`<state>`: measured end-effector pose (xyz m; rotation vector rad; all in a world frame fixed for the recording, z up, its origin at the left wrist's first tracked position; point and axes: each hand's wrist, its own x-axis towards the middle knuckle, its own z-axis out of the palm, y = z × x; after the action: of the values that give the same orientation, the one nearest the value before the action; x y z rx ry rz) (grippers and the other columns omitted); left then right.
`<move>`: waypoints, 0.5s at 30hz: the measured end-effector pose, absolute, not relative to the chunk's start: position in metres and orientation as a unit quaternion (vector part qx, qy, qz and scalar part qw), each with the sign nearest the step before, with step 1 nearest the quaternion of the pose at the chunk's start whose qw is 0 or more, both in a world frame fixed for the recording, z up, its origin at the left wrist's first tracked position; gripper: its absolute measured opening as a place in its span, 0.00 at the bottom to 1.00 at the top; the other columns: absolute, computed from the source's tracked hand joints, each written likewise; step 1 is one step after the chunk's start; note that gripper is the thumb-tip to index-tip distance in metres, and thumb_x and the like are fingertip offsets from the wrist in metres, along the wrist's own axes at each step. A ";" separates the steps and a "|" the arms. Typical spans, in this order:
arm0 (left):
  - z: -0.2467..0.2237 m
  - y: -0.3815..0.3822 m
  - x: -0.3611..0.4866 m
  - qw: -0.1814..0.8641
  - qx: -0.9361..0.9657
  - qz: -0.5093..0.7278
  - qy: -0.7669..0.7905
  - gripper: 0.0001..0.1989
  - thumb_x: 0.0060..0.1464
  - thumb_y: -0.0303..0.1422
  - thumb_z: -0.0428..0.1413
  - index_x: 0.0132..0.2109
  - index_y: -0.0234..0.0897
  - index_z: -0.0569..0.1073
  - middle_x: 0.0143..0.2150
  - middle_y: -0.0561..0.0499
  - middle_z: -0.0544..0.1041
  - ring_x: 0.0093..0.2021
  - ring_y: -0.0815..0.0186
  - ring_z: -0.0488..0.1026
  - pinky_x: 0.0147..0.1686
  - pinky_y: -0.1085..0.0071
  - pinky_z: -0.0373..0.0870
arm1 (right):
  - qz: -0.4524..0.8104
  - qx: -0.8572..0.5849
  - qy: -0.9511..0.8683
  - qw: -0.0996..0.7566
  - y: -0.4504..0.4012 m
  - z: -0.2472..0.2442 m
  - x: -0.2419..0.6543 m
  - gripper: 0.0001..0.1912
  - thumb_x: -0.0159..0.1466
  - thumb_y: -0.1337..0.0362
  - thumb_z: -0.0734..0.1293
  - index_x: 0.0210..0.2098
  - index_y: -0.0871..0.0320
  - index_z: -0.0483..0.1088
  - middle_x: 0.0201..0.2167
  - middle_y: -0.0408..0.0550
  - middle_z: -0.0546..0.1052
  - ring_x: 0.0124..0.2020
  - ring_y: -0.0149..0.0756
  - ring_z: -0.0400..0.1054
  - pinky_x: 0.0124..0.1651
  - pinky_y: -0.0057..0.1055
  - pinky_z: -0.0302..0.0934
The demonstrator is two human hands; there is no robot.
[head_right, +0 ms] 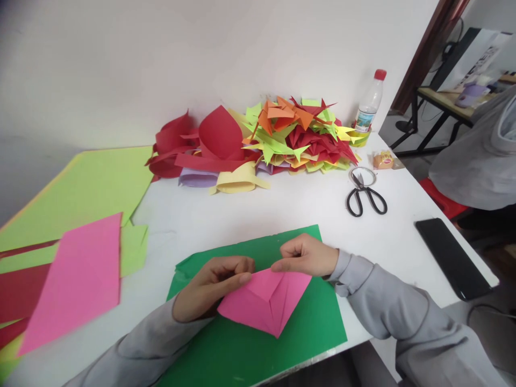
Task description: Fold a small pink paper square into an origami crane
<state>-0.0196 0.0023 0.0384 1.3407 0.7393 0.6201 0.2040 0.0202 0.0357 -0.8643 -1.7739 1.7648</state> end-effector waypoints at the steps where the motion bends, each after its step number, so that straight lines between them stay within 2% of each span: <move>1: 0.039 0.002 -0.019 0.675 0.606 0.258 0.333 0.21 0.54 0.44 0.57 0.22 0.36 0.61 0.22 0.56 0.61 0.23 0.73 0.56 0.23 0.73 0.52 | 0.648 -0.321 -0.646 0.244 0.020 0.035 0.204 0.32 0.54 0.42 0.70 0.15 0.56 0.50 0.13 0.30 0.48 0.17 0.20 0.41 0.19 0.24 0.37; 3: 0.040 0.002 -0.019 0.664 0.635 0.210 0.336 0.19 0.52 0.44 0.57 0.23 0.35 0.64 0.22 0.56 0.61 0.23 0.72 0.57 0.23 0.74 0.52 | 0.647 -0.337 -0.637 0.248 0.020 0.034 0.204 0.31 0.52 0.43 0.71 0.15 0.57 0.52 0.13 0.31 0.50 0.17 0.20 0.42 0.20 0.24 0.38; 5: 0.039 0.002 -0.018 0.643 0.663 0.173 0.342 0.20 0.52 0.43 0.57 0.22 0.35 0.62 0.20 0.57 0.58 0.21 0.74 0.54 0.21 0.74 0.50 | 0.650 -0.357 -0.625 0.245 0.018 0.033 0.203 0.28 0.50 0.44 0.73 0.17 0.58 0.57 0.14 0.32 0.55 0.18 0.21 0.46 0.20 0.23 0.41; 9: 0.036 0.000 -0.017 0.607 0.675 0.172 0.382 0.20 0.51 0.42 0.55 0.20 0.36 0.59 0.19 0.58 0.56 0.20 0.74 0.53 0.20 0.74 0.48 | 0.629 -0.378 -0.645 0.213 0.014 0.032 0.202 0.22 0.49 0.48 0.74 0.24 0.60 0.67 0.16 0.34 0.62 0.19 0.23 0.52 0.21 0.23 0.46; 15: 0.036 0.000 -0.015 0.618 0.645 0.170 0.415 0.19 0.48 0.44 0.57 0.21 0.35 0.63 0.20 0.57 0.58 0.21 0.73 0.54 0.21 0.75 0.50 | 0.572 -0.396 -0.686 0.212 0.012 0.033 0.201 0.17 0.54 0.53 0.71 0.22 0.60 0.66 0.16 0.35 0.61 0.20 0.23 0.53 0.22 0.23 0.47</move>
<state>-0.0152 -0.0004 0.0361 1.4840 0.9559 0.3910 0.2010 0.0122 0.0328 -1.0989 -1.9061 1.5893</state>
